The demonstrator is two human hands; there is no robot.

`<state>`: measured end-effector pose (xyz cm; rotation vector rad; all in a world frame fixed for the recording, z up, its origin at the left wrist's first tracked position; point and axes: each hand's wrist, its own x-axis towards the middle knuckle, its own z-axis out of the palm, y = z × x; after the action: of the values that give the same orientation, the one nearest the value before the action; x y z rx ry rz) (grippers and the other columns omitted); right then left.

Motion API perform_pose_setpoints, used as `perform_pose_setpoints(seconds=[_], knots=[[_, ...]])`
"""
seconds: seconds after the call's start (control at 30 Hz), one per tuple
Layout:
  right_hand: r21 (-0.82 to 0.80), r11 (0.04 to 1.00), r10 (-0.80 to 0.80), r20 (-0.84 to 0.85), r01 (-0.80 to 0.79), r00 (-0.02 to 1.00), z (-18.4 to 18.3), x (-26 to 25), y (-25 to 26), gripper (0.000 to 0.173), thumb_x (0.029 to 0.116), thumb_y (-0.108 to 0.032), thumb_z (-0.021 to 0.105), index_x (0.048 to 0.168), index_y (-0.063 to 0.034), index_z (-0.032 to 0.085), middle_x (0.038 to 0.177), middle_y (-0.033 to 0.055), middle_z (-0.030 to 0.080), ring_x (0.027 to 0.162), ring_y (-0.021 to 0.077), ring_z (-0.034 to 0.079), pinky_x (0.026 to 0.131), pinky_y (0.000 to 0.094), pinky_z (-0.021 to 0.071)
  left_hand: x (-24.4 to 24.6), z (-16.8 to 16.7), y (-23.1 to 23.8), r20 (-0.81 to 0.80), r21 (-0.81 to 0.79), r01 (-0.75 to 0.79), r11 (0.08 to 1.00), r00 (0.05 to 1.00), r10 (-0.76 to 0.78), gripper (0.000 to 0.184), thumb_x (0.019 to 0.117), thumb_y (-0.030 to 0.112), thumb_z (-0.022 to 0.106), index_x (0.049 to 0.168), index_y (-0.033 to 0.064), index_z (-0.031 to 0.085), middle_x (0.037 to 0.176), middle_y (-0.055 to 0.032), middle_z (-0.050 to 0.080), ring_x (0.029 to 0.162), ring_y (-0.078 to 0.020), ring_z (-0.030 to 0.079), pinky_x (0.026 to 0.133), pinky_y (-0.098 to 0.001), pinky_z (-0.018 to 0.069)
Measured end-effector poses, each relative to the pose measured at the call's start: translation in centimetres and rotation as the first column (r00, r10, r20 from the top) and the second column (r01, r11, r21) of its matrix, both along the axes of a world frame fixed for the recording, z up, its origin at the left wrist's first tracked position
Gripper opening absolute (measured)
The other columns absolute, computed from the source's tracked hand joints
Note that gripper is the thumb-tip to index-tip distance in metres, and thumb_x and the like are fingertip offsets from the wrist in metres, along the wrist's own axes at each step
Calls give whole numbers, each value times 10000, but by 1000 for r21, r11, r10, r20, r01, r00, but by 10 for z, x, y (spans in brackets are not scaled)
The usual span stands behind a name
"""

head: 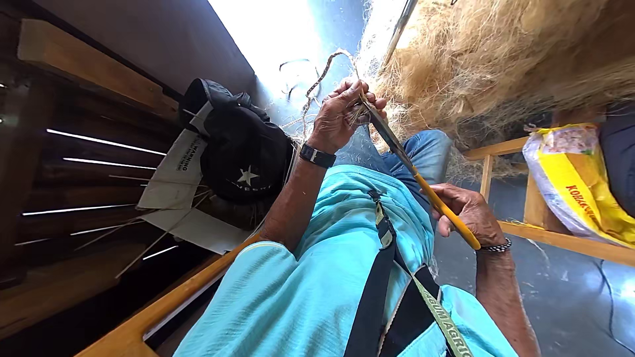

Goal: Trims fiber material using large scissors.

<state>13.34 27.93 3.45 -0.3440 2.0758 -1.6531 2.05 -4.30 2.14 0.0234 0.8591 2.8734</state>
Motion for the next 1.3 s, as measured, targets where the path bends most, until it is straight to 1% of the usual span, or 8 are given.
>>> perform_pose_setpoints(seconds=[0.07, 0.2, 0.27, 0.4, 0.5, 0.67, 0.8, 1.3], knots=[[5, 1000, -3, -3, 3, 1000, -2, 1, 0, 811, 595, -506, 923, 1215, -35, 692, 1020, -62, 705, 688, -9, 618, 612, 164, 549, 0, -2, -1, -20, -29, 6, 1000, 1000, -6, 184, 1051, 140, 446, 1002, 99, 619, 904, -104, 720, 881, -274, 737, 847, -501, 617], [1, 1000, -12, 1, 12, 1000, -5, 2, 0, 781, 595, -438, 928, 1223, -35, 697, 1052, -53, 704, 690, -12, 615, 616, 161, 550, 1, -2, 1, -2, -68, 0, 998, 1000, 0, 220, 1067, 145, 404, 1020, 95, 613, 915, -100, 724, 897, -272, 740, 850, -489, 618], [-4, 1000, -10, 2, 10, 1000, -7, 3, 1, 782, 601, -452, 926, 1223, -38, 697, 1043, -57, 704, 687, -19, 610, 612, 159, 546, 2, -3, 2, 9, -68, -1, 998, 1000, 2, 221, 1064, 143, 402, 1006, 101, 611, 906, -97, 725, 887, -266, 741, 837, -480, 623], [-17, 1000, -17, 19, 18, 1000, -9, 5, 3, 823, 591, -507, 925, 1228, -38, 699, 994, -63, 715, 682, -12, 610, 608, 161, 537, 3, -3, 6, 21, -29, -9, 1000, 1000, 9, 226, 1068, 145, 391, 991, 103, 599, 889, -96, 719, 879, -272, 740, 841, -490, 618], [-4, 1000, -16, 7, 16, 1000, -9, 7, 5, 839, 603, -570, 902, 1222, -41, 701, 990, -71, 716, 693, -14, 617, 619, 159, 541, 3, -2, 9, 28, -23, -10, 1000, 1000, 10, 228, 1073, 143, 374, 997, 108, 586, 891, -91, 713, 897, -272, 734, 878, -501, 604], [-38, 999, -27, 42, 28, 999, -9, 7, 7, 812, 594, -506, 922, 1225, -47, 700, 992, -69, 716, 682, 1, 626, 615, 167, 553, 3, -10, 9, -27, 18, 7, 1000, 1000, -6, 218, 1058, 121, 383, 1011, 92, 594, 929, -114, 721, 935, -288, 733, 902, -515, 595], [-31, 999, -22, 35, 23, 999, -9, 7, 7, 812, 607, -536, 915, 1216, -45, 699, 1015, -61, 710, 691, 9, 632, 619, 176, 560, 2, -10, 13, -14, 50, -10, 999, 1000, 11, 219, 1050, 95, 374, 987, 102, 583, 918, -116, 725, 925, -285, 737, 899, -504, 597], [-17, 999, -27, 21, 28, 999, -9, 8, 8, 780, 600, -511, 925, 1197, -62, 700, 847, -102, 704, 618, -4, 610, 567, 171, 539, 2, -10, 19, 6, 82, -27, 996, 1000, 27, 221, 1052, 80, 406, 973, 80, 613, 908, -132, 737, 902, -284, 745, 885, -489, 605]])
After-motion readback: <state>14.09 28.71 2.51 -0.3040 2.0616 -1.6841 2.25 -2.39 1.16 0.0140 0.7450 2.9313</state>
